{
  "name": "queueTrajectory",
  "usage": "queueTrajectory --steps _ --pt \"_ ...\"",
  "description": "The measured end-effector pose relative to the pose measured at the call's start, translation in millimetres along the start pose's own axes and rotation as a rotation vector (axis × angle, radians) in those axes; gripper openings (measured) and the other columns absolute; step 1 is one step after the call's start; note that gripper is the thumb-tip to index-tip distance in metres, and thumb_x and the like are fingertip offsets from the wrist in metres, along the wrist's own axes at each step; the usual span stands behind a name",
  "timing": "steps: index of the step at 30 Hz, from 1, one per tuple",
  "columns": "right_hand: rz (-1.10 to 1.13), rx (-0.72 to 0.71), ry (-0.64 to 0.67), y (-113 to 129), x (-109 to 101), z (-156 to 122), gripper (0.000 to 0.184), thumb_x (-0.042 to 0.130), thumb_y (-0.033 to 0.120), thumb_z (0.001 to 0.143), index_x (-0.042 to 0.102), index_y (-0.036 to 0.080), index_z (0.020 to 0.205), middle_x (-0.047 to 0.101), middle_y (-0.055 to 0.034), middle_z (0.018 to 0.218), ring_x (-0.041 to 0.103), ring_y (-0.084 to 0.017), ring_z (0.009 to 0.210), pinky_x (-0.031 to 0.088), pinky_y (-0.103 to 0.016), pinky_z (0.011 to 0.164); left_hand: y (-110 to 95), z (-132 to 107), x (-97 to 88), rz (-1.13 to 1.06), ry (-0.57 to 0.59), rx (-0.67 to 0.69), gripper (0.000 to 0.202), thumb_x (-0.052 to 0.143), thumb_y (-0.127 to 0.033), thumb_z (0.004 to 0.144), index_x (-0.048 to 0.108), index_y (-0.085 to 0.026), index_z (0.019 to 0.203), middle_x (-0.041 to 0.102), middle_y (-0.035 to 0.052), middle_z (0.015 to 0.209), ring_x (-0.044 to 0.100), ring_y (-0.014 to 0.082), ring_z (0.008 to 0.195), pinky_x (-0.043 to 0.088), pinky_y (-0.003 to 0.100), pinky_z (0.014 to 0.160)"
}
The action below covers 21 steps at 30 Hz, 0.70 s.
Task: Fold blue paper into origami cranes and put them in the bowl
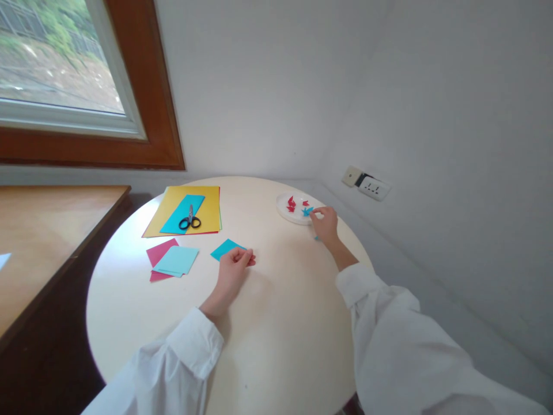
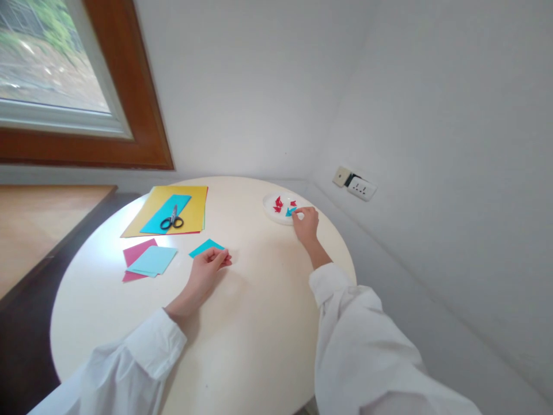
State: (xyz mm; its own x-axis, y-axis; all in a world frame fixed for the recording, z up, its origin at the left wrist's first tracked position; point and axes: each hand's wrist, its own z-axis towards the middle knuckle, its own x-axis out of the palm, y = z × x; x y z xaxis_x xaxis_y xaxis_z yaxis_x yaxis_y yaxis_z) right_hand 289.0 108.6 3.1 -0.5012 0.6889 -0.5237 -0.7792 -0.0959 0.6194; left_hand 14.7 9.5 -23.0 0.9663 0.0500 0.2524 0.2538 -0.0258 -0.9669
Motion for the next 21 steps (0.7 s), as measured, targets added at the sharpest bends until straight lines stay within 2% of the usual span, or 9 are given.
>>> queueTrajectory --steps 5,13,16,21 --pt "-0.125 0.135 0.033 -19.7 2.7 17.3 0.009 0.062 0.022 0.069 0.068 0.015 0.071 0.061 -0.0120 0.094 0.052 -0.030 0.098 0.036 -0.048 0.089 1.0 1.1 -1.1 0.018 -0.013 0.016 0.032 0.072 -0.043 0.061 0.059 -0.013 0.059 0.063 0.0027 0.060 0.059 0.0131 0.058 0.047 0.027 0.064" --pt "-0.162 0.202 0.067 -18.7 17.9 10.8 0.011 0.067 0.026 0.065 0.070 0.017 0.072 0.062 -0.0117 0.098 0.051 -0.031 0.103 0.034 -0.050 0.090 1.8 3.6 -2.4 0.026 -0.032 0.046 0.034 0.071 -0.045 0.061 0.057 -0.014 0.058 0.062 0.0024 0.058 0.059 0.0137 0.057 0.046 0.028 0.062" --pt "-0.148 0.223 0.031 -19.0 12.8 15.4 0.016 0.068 0.030 0.064 0.068 0.017 0.075 0.061 -0.0133 0.101 0.051 -0.032 0.104 0.034 -0.054 0.091 1.9 4.4 -3.0 0.022 -0.042 0.065 0.034 0.071 -0.045 0.061 0.057 -0.014 0.058 0.061 0.0023 0.058 0.059 0.0140 0.057 0.047 0.028 0.062" --pt "-0.071 0.152 -0.048 0.7 -8.1 37.3 0.020 0.052 0.034 0.078 0.065 0.020 0.081 0.060 -0.0136 0.103 0.050 -0.034 0.107 0.032 -0.060 0.091 -3.6 5.0 -6.1 0.008 -0.115 0.124 0.032 0.067 -0.044 0.065 0.054 -0.016 0.054 0.057 0.0001 0.053 0.054 0.0121 0.054 0.045 0.026 0.059"
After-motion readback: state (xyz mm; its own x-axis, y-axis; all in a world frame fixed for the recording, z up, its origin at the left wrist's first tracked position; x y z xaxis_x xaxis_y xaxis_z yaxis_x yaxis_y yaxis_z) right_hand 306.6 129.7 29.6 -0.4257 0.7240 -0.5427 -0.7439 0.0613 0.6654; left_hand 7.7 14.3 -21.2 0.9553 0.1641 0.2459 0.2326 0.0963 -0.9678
